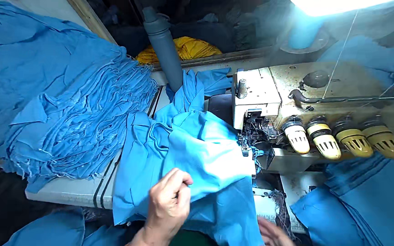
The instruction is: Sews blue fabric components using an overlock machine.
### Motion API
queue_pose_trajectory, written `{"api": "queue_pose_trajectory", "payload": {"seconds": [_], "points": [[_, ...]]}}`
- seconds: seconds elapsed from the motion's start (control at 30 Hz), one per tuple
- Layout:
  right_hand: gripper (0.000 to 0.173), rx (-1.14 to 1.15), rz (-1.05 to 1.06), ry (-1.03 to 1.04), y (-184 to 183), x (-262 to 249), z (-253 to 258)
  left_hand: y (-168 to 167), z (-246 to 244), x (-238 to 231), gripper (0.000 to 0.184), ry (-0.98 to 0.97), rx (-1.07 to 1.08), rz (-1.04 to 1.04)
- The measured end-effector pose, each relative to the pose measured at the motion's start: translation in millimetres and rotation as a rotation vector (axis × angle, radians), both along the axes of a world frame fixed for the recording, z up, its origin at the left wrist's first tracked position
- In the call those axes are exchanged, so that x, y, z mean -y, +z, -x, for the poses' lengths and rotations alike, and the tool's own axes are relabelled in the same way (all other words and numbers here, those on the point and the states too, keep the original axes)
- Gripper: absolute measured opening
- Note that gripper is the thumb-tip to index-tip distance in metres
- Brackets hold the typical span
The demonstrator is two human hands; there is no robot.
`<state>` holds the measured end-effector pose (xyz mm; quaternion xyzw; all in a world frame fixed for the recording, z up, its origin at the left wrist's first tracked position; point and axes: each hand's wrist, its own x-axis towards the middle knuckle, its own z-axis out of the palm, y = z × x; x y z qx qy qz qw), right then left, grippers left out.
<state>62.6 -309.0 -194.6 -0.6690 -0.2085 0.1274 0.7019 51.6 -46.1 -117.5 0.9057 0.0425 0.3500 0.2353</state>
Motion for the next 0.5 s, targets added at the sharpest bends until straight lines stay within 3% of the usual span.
{"api": "queue_pose_trajectory", "payload": {"seconds": [0.1,0.23,0.4,0.5], "points": [[0.034,0.023,-0.126,-0.102,11.5,-6.6,-26.7,42.0,10.0,-14.5,0.026,-0.15,-0.148,-0.157],[0.033,0.115,-0.168,-0.106,21.9,-28.5,-55.7,85.2,9.9,-14.4,0.044,-0.224,-0.392,-0.443],[0.028,0.077,-0.184,-0.067,30.3,-41.3,-58.3,105.2,3.0,-17.2,0.05,-0.247,-0.424,-0.598],[0.026,0.019,-0.177,-0.041,32.1,-41.0,-52.9,104.5,2.1,-20.2,0.041,-0.239,-0.381,-0.582]]}}
